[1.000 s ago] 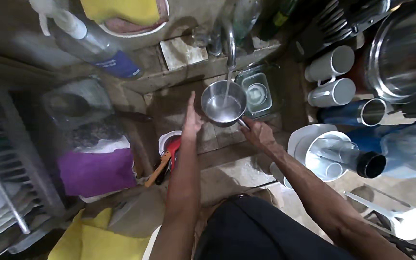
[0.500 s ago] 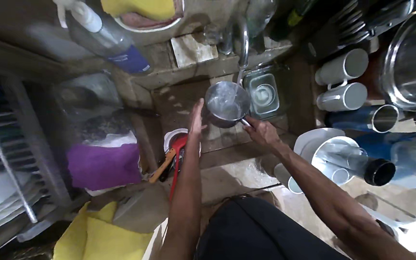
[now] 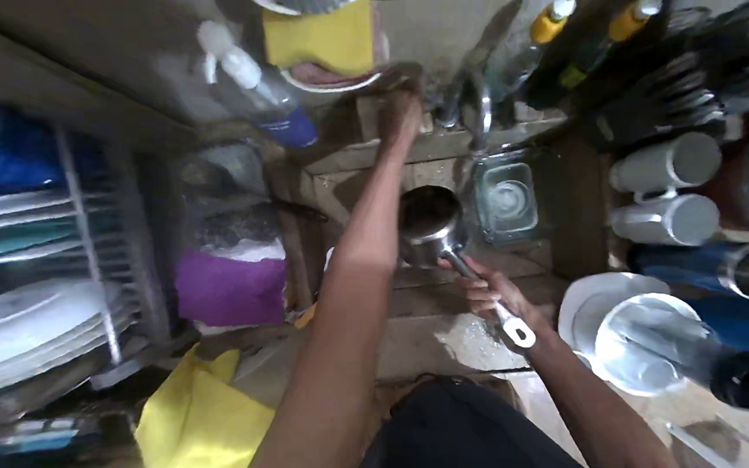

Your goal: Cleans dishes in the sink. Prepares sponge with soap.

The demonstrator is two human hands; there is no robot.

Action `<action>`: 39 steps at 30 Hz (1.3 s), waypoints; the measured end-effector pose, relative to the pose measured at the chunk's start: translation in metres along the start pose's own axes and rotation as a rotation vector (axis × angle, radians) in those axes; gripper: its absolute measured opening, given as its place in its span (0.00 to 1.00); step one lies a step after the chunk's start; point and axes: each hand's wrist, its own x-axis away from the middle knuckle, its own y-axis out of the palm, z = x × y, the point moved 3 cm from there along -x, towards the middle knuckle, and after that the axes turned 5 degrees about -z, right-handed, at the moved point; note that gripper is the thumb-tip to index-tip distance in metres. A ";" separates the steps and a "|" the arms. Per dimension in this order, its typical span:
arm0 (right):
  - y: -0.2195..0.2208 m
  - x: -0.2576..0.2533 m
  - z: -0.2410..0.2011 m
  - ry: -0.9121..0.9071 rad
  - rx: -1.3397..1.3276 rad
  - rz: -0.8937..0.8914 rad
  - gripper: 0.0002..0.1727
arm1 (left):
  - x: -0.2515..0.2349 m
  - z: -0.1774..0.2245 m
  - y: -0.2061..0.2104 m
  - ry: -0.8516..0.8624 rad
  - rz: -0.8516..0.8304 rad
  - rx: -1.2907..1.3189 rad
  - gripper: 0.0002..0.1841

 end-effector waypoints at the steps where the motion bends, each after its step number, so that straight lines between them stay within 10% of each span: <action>1: -0.003 0.001 0.001 0.005 0.017 0.002 0.28 | -0.005 0.007 0.001 -0.033 0.012 -0.023 0.28; 9: -0.012 0.013 0.001 -0.032 0.547 0.383 0.23 | -0.029 0.010 -0.010 -0.134 -0.098 0.083 0.22; 19: 0.028 0.010 -0.014 -0.021 2.046 0.800 0.28 | -0.027 -0.004 -0.013 0.051 -0.259 0.107 0.21; 23: 0.021 0.011 -0.015 0.022 2.041 0.965 0.30 | 0.032 -0.024 -0.021 0.068 -0.106 0.110 0.31; 31: 0.023 0.016 -0.015 -0.004 2.030 0.885 0.29 | 0.223 -0.139 -0.104 0.367 0.570 0.115 0.17; 39: -0.005 -0.110 -0.029 -0.058 2.098 0.705 0.33 | 0.303 -0.196 -0.061 0.116 0.489 0.101 0.15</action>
